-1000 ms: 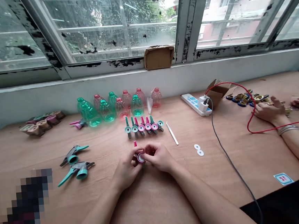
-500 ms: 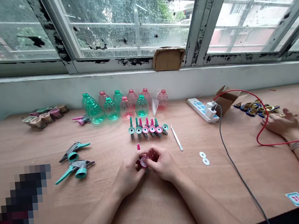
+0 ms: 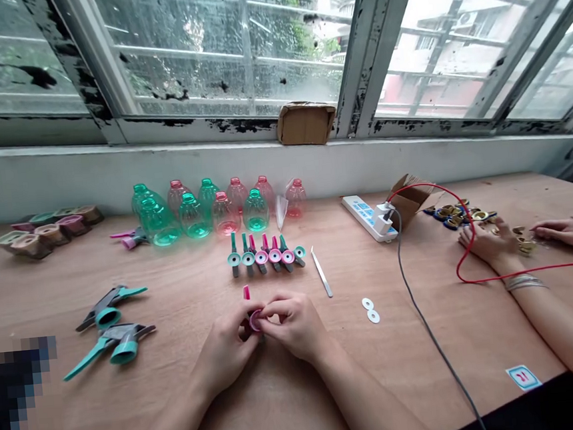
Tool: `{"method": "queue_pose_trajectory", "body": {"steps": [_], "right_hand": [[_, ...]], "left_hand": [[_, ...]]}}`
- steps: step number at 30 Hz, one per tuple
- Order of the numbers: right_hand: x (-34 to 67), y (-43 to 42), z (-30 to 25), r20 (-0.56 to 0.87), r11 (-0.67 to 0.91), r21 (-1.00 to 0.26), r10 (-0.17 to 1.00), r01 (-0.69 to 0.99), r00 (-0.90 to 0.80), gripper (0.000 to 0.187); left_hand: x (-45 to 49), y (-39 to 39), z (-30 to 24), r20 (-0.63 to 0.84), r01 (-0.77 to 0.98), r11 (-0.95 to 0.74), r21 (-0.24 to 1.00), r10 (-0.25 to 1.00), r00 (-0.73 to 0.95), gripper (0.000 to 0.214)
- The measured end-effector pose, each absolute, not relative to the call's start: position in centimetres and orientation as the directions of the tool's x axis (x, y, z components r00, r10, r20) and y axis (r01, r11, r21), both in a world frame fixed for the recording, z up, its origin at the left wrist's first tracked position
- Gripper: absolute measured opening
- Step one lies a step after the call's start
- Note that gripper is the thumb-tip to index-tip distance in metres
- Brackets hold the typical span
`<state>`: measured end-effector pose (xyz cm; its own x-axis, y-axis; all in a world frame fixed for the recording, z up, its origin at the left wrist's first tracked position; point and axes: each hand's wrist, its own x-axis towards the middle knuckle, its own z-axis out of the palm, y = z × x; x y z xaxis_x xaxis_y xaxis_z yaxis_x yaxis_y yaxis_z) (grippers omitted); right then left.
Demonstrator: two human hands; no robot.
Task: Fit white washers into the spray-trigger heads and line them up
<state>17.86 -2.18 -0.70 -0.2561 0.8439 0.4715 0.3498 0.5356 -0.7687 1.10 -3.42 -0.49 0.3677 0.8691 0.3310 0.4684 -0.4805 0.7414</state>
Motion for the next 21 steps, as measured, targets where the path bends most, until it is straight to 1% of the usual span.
{"method": "queue_pose_trajectory", "body": {"steps": [5, 11, 17, 21], "right_hand": [[17.75, -2.38, -0.25, 0.471, 0.539, -0.760, 0.842, 0.363, -0.263, 0.005], [17.95, -2.48, -0.26, 0.460, 0.535, -0.775, 0.843, 0.336, -0.281, 0.009], [18.28, -2.10, -0.50, 0.447, 0.541, -0.773, 0.835, 0.332, -0.321, 0.015], [18.64, -1.75, -0.61, 0.470, 0.574, -0.753, 0.811, 0.321, -0.349, 0.014]], "left_hand": [[1.08, -3.44, -0.39, 0.354, 0.483, -0.510, 0.711, 0.854, 0.381, 0.034], [0.99, -3.47, -0.68, 0.312, 0.470, -0.461, 0.753, 0.878, 0.362, 0.031], [0.82, -3.42, -0.49, 0.296, 0.462, -0.464, 0.756, 0.872, 0.391, 0.030], [0.78, -3.22, -0.52, 0.284, 0.468, -0.458, 0.756, 0.873, 0.396, 0.026]]}}
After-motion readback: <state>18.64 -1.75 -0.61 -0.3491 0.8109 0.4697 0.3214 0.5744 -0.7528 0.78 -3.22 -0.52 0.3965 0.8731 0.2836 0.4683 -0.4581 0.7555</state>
